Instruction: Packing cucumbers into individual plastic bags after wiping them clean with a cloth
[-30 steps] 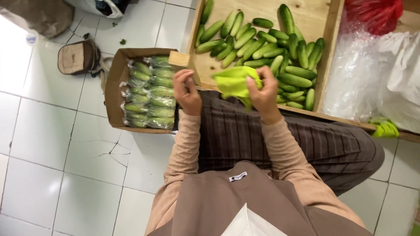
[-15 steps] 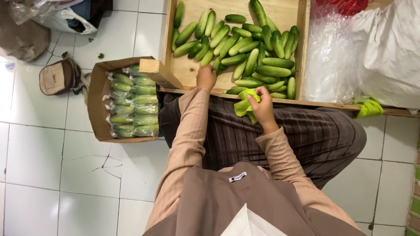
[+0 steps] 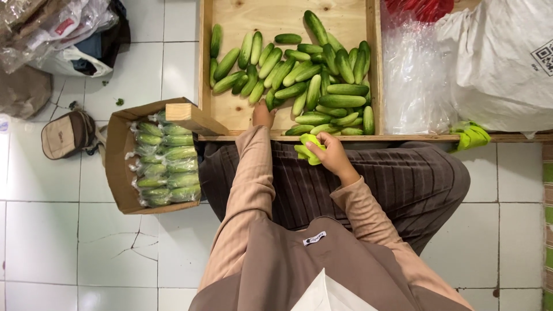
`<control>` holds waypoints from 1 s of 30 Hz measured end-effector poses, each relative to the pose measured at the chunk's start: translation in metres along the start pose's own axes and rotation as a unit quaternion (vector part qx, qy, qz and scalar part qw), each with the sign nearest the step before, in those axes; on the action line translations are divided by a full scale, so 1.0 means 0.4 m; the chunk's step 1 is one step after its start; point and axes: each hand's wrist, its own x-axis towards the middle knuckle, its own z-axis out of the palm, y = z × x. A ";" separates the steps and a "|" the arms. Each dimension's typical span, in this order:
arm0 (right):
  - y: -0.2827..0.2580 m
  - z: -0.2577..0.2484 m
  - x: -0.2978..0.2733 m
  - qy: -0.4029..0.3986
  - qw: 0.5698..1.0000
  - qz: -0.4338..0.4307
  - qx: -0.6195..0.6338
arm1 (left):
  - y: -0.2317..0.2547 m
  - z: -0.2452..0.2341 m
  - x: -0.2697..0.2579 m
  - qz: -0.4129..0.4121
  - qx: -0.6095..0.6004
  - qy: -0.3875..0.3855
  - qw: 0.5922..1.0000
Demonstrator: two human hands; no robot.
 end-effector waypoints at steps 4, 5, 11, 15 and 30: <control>-0.001 -0.014 -0.005 -0.005 1.000 0.008 0.005 | -0.051 0.059 0.058 -0.018 0.000 0.010 1.000; 0.009 -0.021 -0.004 0.002 1.000 0.009 0.010 | -0.046 0.066 0.060 -0.055 -0.016 0.008 0.998; 0.057 -0.036 0.003 0.052 0.997 0.004 0.060 | -0.001 -0.027 0.003 -0.147 -0.097 0.019 0.984; 0.051 -0.045 -0.004 0.101 0.986 -0.037 0.124 | 0.013 -0.145 -0.053 -0.126 -0.118 0.022 0.985; -0.220 0.000 -0.093 0.076 0.943 -0.229 0.228 | 0.189 -0.094 -0.449 0.281 -0.690 -0.184 0.641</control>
